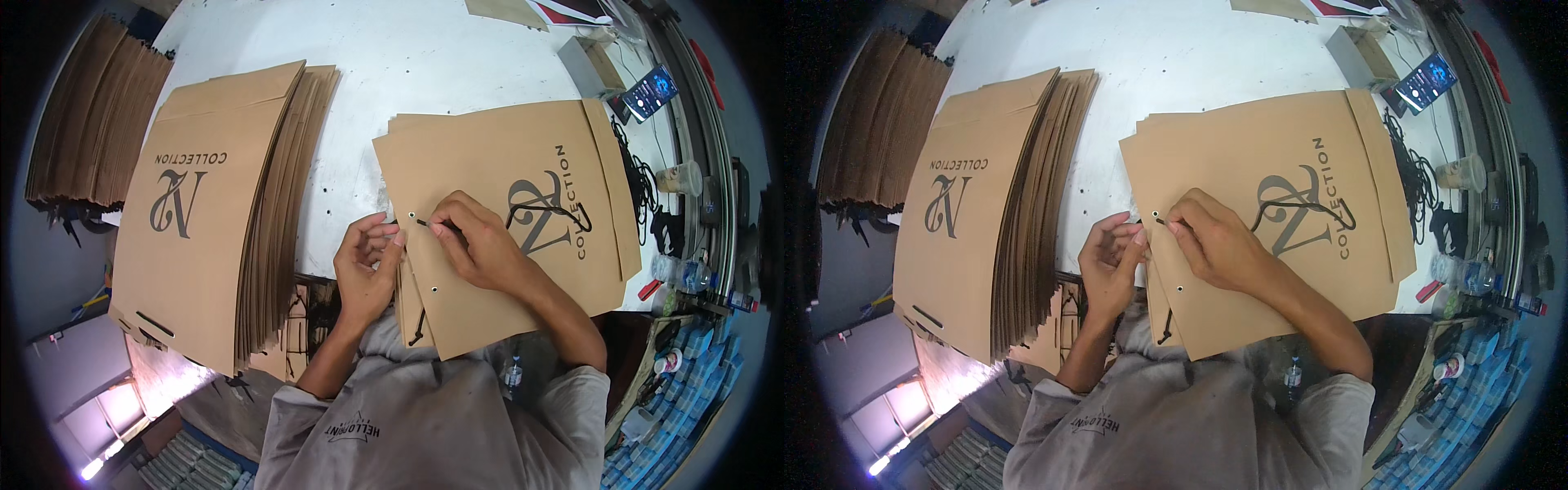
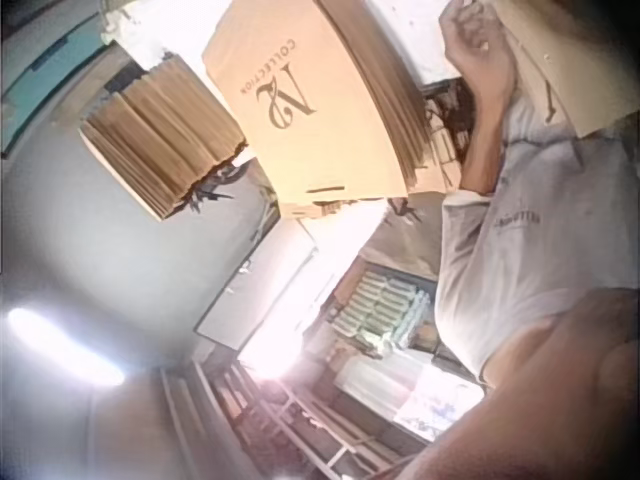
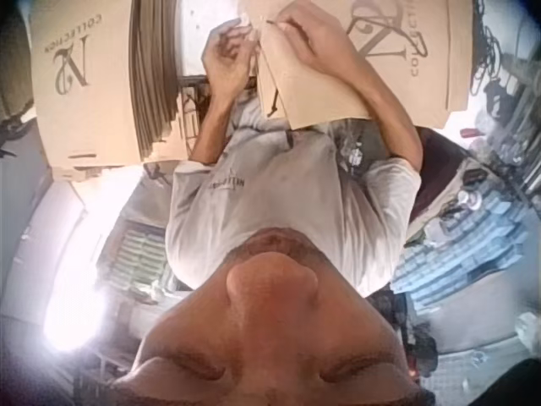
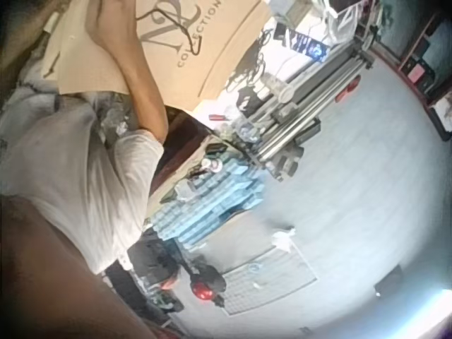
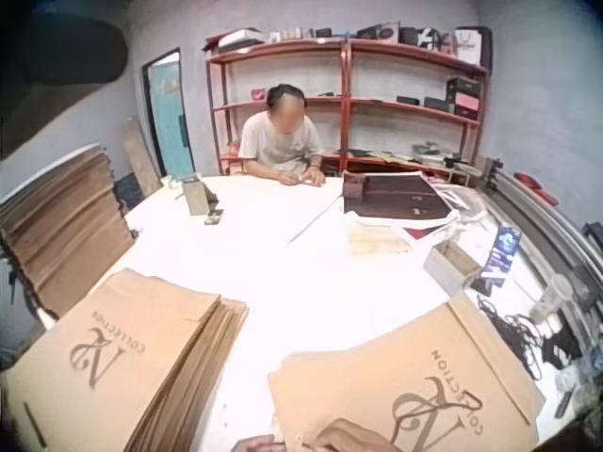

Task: The person threads black drawstrings through pre-punched holes in flat-packed paper bags, ties knots to secure them, and stacks the finished bags on the table. The process is repeated for multiple bags in a continuous assembly sequence.

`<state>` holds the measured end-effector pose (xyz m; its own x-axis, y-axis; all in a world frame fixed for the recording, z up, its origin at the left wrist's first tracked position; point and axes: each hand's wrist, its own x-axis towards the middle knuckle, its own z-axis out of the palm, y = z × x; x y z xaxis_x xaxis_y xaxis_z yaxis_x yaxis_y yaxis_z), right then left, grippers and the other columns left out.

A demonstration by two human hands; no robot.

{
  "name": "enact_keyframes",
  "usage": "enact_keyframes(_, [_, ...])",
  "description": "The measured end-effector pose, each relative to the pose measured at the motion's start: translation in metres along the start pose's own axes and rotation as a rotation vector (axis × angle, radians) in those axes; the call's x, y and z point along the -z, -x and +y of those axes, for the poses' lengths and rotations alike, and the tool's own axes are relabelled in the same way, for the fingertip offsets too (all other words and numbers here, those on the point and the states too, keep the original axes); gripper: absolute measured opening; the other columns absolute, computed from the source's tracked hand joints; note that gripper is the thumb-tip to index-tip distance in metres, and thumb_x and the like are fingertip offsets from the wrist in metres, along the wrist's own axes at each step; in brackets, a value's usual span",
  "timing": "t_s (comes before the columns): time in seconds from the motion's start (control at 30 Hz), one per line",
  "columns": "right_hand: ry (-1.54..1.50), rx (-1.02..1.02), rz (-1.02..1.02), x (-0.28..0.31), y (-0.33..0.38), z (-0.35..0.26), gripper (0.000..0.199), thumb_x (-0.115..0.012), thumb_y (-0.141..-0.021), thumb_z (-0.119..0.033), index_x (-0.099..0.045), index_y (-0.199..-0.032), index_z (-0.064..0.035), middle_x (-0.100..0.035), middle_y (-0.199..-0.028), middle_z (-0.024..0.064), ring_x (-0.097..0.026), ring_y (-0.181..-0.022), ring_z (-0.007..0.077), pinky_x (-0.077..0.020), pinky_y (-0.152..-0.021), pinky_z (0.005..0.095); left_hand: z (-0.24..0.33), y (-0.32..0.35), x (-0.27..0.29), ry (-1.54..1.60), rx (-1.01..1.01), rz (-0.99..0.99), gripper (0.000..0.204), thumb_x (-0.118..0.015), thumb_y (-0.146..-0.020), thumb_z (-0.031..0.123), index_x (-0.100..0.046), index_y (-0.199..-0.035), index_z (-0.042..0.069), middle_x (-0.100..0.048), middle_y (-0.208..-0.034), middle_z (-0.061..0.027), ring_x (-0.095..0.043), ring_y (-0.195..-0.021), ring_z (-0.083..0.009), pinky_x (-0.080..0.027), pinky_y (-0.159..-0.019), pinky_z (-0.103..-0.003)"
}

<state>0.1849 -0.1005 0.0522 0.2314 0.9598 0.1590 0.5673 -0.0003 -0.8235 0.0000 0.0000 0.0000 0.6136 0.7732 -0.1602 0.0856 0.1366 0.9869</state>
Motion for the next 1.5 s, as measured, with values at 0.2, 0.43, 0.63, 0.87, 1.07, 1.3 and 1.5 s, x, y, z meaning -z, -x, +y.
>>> enact_keyframes(0.2, [0.017, -0.089, -0.006, -0.011, -0.013, -0.002, 0.007, -0.058, -0.099, -0.003, -0.054, -0.1, 0.0025, -0.06, -0.096, 0.0218, -0.065, -0.083, 0.0434, -0.0503, -0.074, 0.0488, 0.009, -0.019, 0.013, 0.263, 0.14, -0.121, 0.032, -0.064, -0.101, 0.004, -0.059, -0.132, -0.005, -0.069, -0.106, -0.0081, -0.067, -0.09, -0.0113, -0.055, -0.076, -0.026])
enact_keyframes(0.43, [0.059, -0.05, -0.009, -0.015, -0.015, -0.001, 0.008, -0.06, -0.098, -0.004, -0.054, -0.1, 0.0023, -0.06, -0.095, 0.0208, -0.064, -0.08, 0.0424, -0.0508, -0.072, 0.0476, 0.017, -0.024, -0.007, 0.189, 0.017, -0.132, 0.03, -0.06, -0.097, -0.008, -0.062, -0.126, -0.004, -0.07, -0.11, -0.0111, -0.068, -0.1, -0.0127, -0.056, -0.08, -0.025])
enact_keyframes(0.63, [0.01, -0.116, 0.094, -0.02, -0.009, 0.004, 0.006, -0.062, -0.097, -0.003, -0.061, -0.1, 0.0012, -0.061, -0.094, 0.0183, -0.066, -0.077, 0.0354, -0.0527, -0.07, 0.0419, 0.01, -0.025, 0.001, 0.021, -0.053, -0.073, 0.023, -0.06, -0.096, -0.008, -0.063, -0.119, -0.006, -0.073, -0.105, -0.0138, -0.071, -0.092, -0.0143, -0.058, -0.077, -0.026])
enact_keyframes(0.87, [0.026, -0.047, 0.183, -0.03, 0.0, -0.002, 0.019, -0.073, -0.09, -0.006, -0.074, -0.108, -0.0026, -0.058, -0.106, 0.0133, -0.059, -0.094, 0.0274, -0.0512, -0.08, 0.0366, 0.029, -0.008, 0.033, -0.097, -0.233, -0.064, 0.019, -0.065, -0.096, -0.006, -0.066, -0.115, -0.006, -0.074, -0.1, -0.0135, -0.072, -0.094, -0.0152, -0.059, -0.078, -0.027])
enact_keyframes(1.07, [0.06, 0.027, 0.227, -0.035, 0.007, -0.01, 0.019, -0.077, -0.084, -0.003, -0.078, -0.103, -0.0047, -0.058, -0.107, 0.0112, -0.056, -0.104, 0.0279, -0.047, -0.091, 0.0396, 0.025, -0.017, 0.022, 0.409, 0.173, -0.416, 0.057, -0.047, -0.111, 0.042, -0.051, -0.148, -0.001, -0.072, -0.085, -0.0087, -0.068, -0.076, -0.011, -0.055, -0.065, -0.024])
enact_keyframes(1.3, [-0.197, 0.07, 0.393, -0.049, 0.001, -0.025, 0.014, -0.067, -0.089, 0.006, -0.072, -0.102, 0.003, -0.065, -0.088, 0.0133, -0.066, -0.074, 0.0233, -0.0521, -0.064, 0.0312, 0.018, -0.013, 0.0, 0.395, 0.129, -0.173, 0.046, -0.067, -0.097, -0.001, -0.054, -0.141, 0.001, -0.071, -0.089, -0.0058, -0.069, -0.082, -0.0094, -0.059, -0.068, -0.025])
enact_keyframes(1.5, [0.07, -0.09, 0.146, -0.052, -0.015, -0.01, 0.015, -0.063, -0.088, 0.007, -0.068, -0.102, 0.0044, -0.06, -0.088, 0.0166, -0.064, -0.079, 0.0311, -0.0528, -0.069, 0.0396, 0.02, -0.023, 0.014, -0.379, -0.392, -0.014, 0.025, -0.068, -0.091, -0.009, -0.062, -0.114, -0.002, -0.071, -0.094, -0.011, -0.068, -0.09, -0.0164, -0.058, -0.075, -0.029])
